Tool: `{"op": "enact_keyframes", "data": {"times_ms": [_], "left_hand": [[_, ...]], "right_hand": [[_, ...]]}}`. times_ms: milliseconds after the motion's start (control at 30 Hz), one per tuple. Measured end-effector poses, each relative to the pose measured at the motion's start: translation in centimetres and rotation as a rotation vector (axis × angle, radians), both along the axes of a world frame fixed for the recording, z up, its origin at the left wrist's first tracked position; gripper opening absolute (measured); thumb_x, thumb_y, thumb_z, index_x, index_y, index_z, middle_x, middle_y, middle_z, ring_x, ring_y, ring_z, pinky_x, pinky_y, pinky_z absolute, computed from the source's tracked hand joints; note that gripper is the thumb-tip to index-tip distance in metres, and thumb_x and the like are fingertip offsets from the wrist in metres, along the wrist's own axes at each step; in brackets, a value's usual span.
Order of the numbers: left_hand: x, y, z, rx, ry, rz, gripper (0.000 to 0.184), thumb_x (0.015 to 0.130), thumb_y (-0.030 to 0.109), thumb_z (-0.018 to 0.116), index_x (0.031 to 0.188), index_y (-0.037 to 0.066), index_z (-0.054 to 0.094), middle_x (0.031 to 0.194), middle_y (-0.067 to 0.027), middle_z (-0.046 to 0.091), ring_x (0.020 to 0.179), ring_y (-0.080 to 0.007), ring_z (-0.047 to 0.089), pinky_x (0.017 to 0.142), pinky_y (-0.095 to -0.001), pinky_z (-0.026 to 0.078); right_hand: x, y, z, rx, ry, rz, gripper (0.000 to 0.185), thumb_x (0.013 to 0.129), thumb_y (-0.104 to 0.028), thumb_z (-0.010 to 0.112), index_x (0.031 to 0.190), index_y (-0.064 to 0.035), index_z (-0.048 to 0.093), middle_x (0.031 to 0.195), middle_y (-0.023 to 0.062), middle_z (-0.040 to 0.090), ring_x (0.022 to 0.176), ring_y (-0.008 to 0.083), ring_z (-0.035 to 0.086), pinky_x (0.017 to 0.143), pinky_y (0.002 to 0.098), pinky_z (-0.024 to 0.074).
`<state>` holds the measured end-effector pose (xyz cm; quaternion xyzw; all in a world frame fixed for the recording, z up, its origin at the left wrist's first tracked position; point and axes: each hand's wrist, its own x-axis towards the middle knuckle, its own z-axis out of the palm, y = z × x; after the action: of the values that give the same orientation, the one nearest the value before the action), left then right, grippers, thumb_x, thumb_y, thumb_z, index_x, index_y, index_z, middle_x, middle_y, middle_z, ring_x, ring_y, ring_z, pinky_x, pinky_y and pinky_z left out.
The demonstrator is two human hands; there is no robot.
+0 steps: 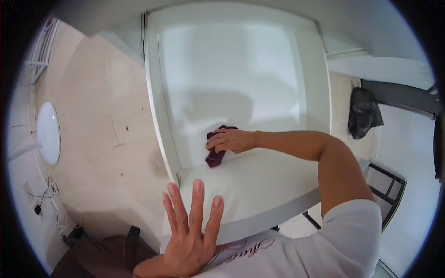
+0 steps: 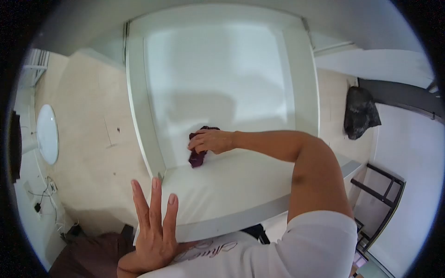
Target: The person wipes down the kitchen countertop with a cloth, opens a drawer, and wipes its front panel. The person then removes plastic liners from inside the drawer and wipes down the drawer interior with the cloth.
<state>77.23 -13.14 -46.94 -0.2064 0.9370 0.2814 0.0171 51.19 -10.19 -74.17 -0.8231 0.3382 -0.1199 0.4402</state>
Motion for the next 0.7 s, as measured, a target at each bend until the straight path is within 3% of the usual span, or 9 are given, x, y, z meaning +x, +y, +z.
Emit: {"op": "enact_keyframes", "data": {"times_ms": [33, 100, 167, 300, 467, 500, 567, 633, 700], "left_hand": [[-0.2, 0.0, 0.1, 0.064, -0.018, 0.006, 0.108, 0.060, 0.044, 0.081, 0.137, -0.006, 0.025, 0.139, -0.0408, 0.021, 0.124, -0.0682, 0.014, 0.096, -0.0725, 0.025], [-0.2, 0.0, 0.5, 0.087, -0.050, -0.024, 0.117, 0.052, 0.047, 0.084, 0.139, -0.004, 0.024, 0.140, -0.0407, 0.019, 0.124, -0.0678, 0.014, 0.097, -0.0722, 0.024], [-0.3, 0.5, 0.8, 0.310, -0.005, 0.133, 0.080, 0.076, -0.010, 0.050, 0.147, 0.009, 0.017, 0.150, -0.0273, 0.005, 0.132, -0.0606, 0.002, 0.100, -0.0741, 0.017], [-0.4, 0.5, 0.7, 0.199, -0.112, 0.092, 0.090, 0.072, -0.005, 0.064, 0.147, 0.008, 0.015, 0.151, -0.0246, 0.008, 0.134, -0.0574, 0.003, 0.103, -0.0711, 0.018], [-1.3, 0.6, 1.1, 0.268, -0.114, 0.157, 0.092, 0.069, -0.009, 0.062, 0.147, 0.010, 0.016, 0.152, -0.0221, 0.010, 0.135, -0.0555, 0.005, 0.104, -0.0693, 0.019], [-1.3, 0.5, 1.0, 0.276, -0.117, 0.156, 0.092, 0.069, -0.009, 0.062, 0.147, 0.010, 0.016, 0.152, -0.0221, 0.010, 0.135, -0.0555, 0.005, 0.104, -0.0693, 0.019], [-1.0, 0.4, 0.7, 0.193, -0.211, 0.089, 0.095, 0.069, -0.001, 0.069, 0.147, 0.013, 0.017, 0.152, -0.0206, 0.011, 0.135, -0.0544, 0.006, 0.105, -0.0688, 0.019], [-0.9, 0.5, 0.8, 0.182, -0.206, 0.080, 0.097, 0.065, 0.008, 0.072, 0.146, 0.010, 0.018, 0.150, -0.0245, 0.012, 0.133, -0.0570, 0.007, 0.103, -0.0695, 0.020], [-1.0, 0.5, 0.7, 0.143, -0.179, 0.065, 0.106, 0.057, 0.026, 0.079, 0.143, 0.004, 0.021, 0.145, -0.0323, 0.015, 0.129, -0.0622, 0.010, 0.100, -0.0709, 0.022]], "right_hand": [[-0.5, -1.8, 1.9, 0.121, 0.051, -0.114, 0.020, 0.078, 0.005, 0.056, 0.093, -0.0081, 0.060, 0.128, 0.0073, 0.052, 0.123, 0.0274, 0.044, 0.105, 0.0480, 0.0296], [-1.5, -7.4, 4.9, -0.092, 0.156, -0.265, 0.035, 0.078, 0.005, 0.051, 0.111, -0.0090, 0.056, 0.119, 0.0082, 0.053, 0.120, 0.0279, 0.045, 0.099, 0.0454, 0.0338], [-1.5, -11.3, 5.2, -0.371, 0.147, -0.512, 0.041, 0.083, -0.001, 0.053, 0.122, -0.0134, 0.051, 0.124, 0.0059, 0.049, 0.123, 0.0269, 0.042, 0.102, 0.0452, 0.0339], [-2.9, -15.1, -1.9, -0.672, 0.262, -0.357, 0.041, 0.086, -0.015, 0.055, 0.127, -0.0163, 0.050, 0.126, 0.0071, 0.048, 0.128, 0.0260, 0.039, 0.106, 0.0478, 0.0320], [-14.0, -17.1, -2.4, -0.628, 0.552, -0.827, 0.037, 0.085, -0.014, 0.049, 0.120, -0.0031, 0.053, 0.128, 0.0175, 0.048, 0.124, 0.0332, 0.040, 0.104, 0.0457, 0.0306], [-16.9, -16.5, -1.3, -0.592, 0.927, -0.890, 0.040, 0.086, -0.021, 0.048, 0.122, -0.0037, 0.052, 0.130, 0.0177, 0.046, 0.125, 0.0327, 0.038, 0.104, 0.0529, 0.0269], [-22.4, -14.3, -1.8, -0.402, 1.156, -1.284, 0.046, 0.093, -0.032, 0.039, 0.130, -0.0042, 0.045, 0.132, 0.0133, 0.044, 0.123, 0.0360, 0.039, 0.100, 0.0635, 0.0236], [-25.7, -10.2, -0.2, -0.157, 1.548, -0.966, 0.052, 0.097, -0.038, 0.034, 0.137, -0.0043, 0.039, 0.131, 0.0188, 0.042, 0.121, 0.0396, 0.040, 0.096, 0.0637, 0.0286], [-28.1, -5.8, -1.9, 0.025, 1.363, -1.142, 0.066, 0.096, -0.049, 0.030, 0.142, -0.0022, 0.028, 0.136, 0.0284, 0.033, 0.121, 0.0431, 0.038, 0.094, 0.0616, 0.0334]]}}
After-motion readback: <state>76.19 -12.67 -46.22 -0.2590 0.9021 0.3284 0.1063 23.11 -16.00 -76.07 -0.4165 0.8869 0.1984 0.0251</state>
